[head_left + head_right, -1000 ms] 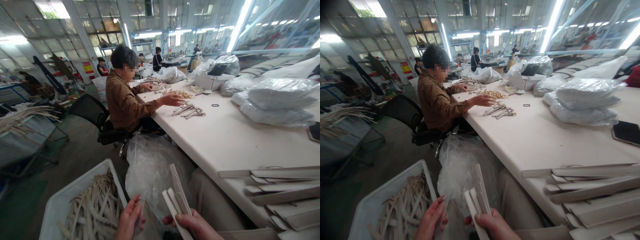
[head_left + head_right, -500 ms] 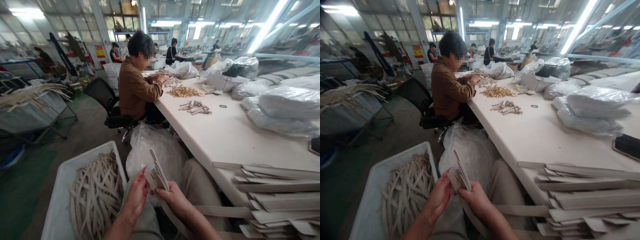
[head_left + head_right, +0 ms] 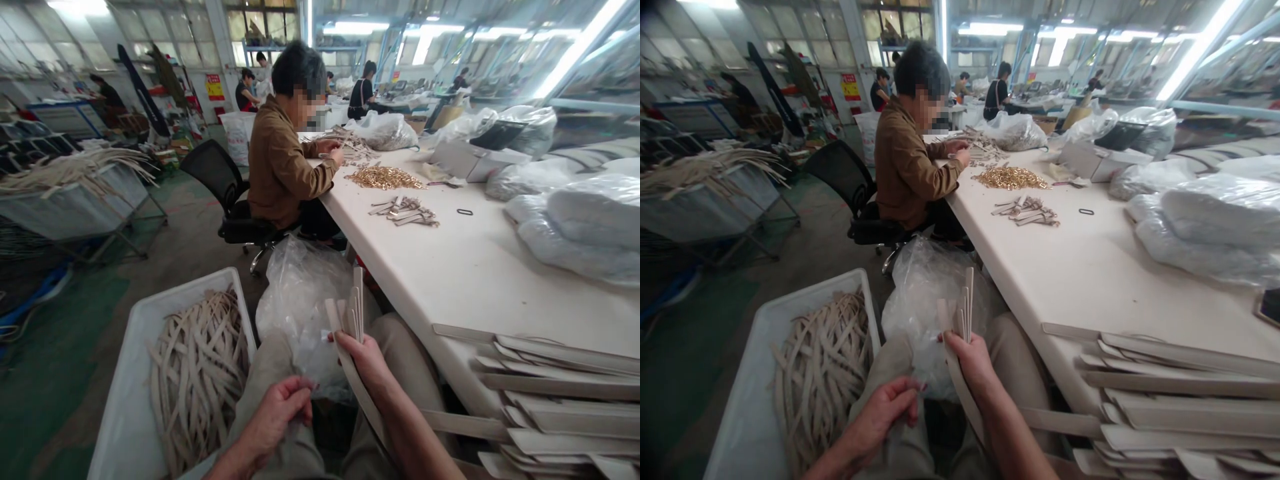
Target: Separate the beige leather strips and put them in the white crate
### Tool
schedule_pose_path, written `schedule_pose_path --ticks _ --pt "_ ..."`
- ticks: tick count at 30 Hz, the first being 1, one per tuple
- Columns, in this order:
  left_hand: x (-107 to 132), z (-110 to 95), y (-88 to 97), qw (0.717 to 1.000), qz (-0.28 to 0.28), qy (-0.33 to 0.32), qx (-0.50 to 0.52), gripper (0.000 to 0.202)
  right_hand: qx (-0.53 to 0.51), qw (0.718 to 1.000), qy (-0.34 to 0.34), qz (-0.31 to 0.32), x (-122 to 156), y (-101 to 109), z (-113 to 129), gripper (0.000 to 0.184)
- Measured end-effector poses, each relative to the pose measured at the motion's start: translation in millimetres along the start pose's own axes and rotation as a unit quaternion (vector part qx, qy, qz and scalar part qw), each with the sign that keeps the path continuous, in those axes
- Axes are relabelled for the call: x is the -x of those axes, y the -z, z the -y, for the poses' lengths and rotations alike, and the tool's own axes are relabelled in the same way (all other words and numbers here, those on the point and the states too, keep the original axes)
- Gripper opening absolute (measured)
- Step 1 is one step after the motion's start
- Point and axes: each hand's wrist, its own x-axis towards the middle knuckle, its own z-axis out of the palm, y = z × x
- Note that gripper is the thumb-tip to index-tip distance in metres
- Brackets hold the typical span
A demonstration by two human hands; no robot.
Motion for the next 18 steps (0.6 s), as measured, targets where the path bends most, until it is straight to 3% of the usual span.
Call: schedule_pose_path --ticks 9,13,18 --pt "28 -9 38.2 0.999 -0.001 0.043 0.007 0.044 0.012 0.999 -0.011 -0.036 -6 11 4 0.038" --pt "21 -2 47.3 0.998 -0.046 0.031 -0.032 0.031 0.018 0.999 -0.010 -0.032 -3 7 1 0.040" --pt "10 10 52.0 0.995 -0.052 -0.001 -0.088 0.026 0.023 0.999 -0.004 -0.041 -3 6 -2 0.041"
